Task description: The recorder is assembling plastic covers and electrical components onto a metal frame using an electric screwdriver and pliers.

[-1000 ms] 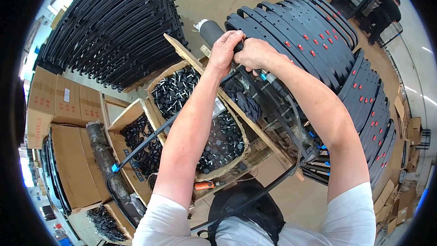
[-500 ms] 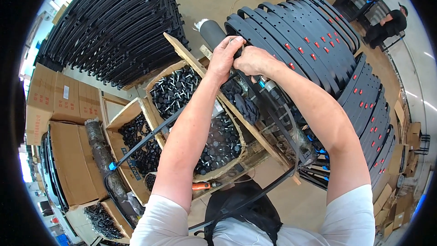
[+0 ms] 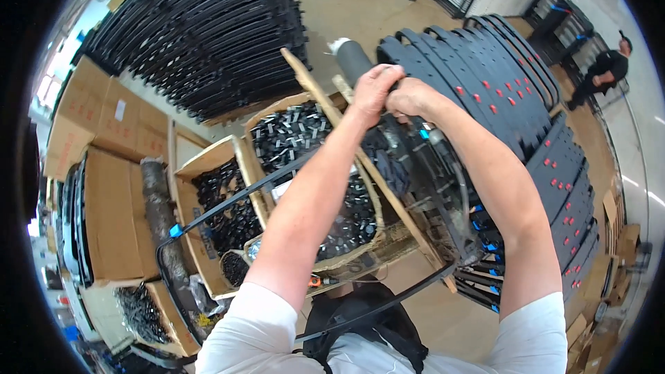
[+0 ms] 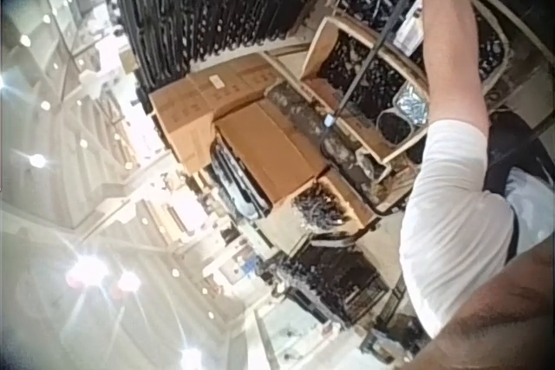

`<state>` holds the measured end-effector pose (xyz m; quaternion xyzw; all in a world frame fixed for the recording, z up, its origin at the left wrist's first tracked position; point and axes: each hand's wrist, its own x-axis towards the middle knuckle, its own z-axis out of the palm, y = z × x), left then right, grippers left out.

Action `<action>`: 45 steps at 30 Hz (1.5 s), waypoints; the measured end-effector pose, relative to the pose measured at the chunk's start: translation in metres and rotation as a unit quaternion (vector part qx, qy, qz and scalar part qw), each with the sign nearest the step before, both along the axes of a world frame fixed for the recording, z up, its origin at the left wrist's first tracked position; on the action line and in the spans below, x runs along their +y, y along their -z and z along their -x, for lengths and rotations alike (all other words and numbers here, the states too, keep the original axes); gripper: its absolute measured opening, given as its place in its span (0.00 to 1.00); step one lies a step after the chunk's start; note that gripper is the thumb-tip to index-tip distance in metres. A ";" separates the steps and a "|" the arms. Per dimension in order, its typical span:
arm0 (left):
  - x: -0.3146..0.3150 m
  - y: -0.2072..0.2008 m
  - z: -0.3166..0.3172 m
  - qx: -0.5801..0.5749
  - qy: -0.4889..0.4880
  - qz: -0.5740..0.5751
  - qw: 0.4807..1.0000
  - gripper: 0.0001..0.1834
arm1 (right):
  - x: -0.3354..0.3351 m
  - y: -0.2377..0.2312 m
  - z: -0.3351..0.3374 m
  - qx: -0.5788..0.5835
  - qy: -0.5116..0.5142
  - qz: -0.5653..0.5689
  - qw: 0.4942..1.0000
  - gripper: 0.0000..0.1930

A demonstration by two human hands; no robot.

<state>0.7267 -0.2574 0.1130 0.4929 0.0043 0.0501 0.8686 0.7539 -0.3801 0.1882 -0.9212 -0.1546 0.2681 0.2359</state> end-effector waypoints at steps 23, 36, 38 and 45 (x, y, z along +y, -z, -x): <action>0.245 -0.002 0.281 0.061 -0.210 -0.035 0.975 0.12 | 0.263 -0.017 0.241 -0.038 -0.236 0.093 0.967 0.20; 0.243 0.004 0.294 0.047 -0.183 -0.057 0.980 0.11 | 0.261 -0.002 0.253 -0.028 -0.186 0.094 0.978 0.23; 0.246 0.010 0.295 0.055 -0.174 -0.051 0.982 0.12 | 0.262 0.010 0.247 -0.011 -0.227 0.077 0.971 0.19; 0.250 0.010 0.295 0.055 -0.128 -0.004 0.990 0.12 | 0.265 0.026 0.236 0.054 -0.202 0.015 0.978 0.13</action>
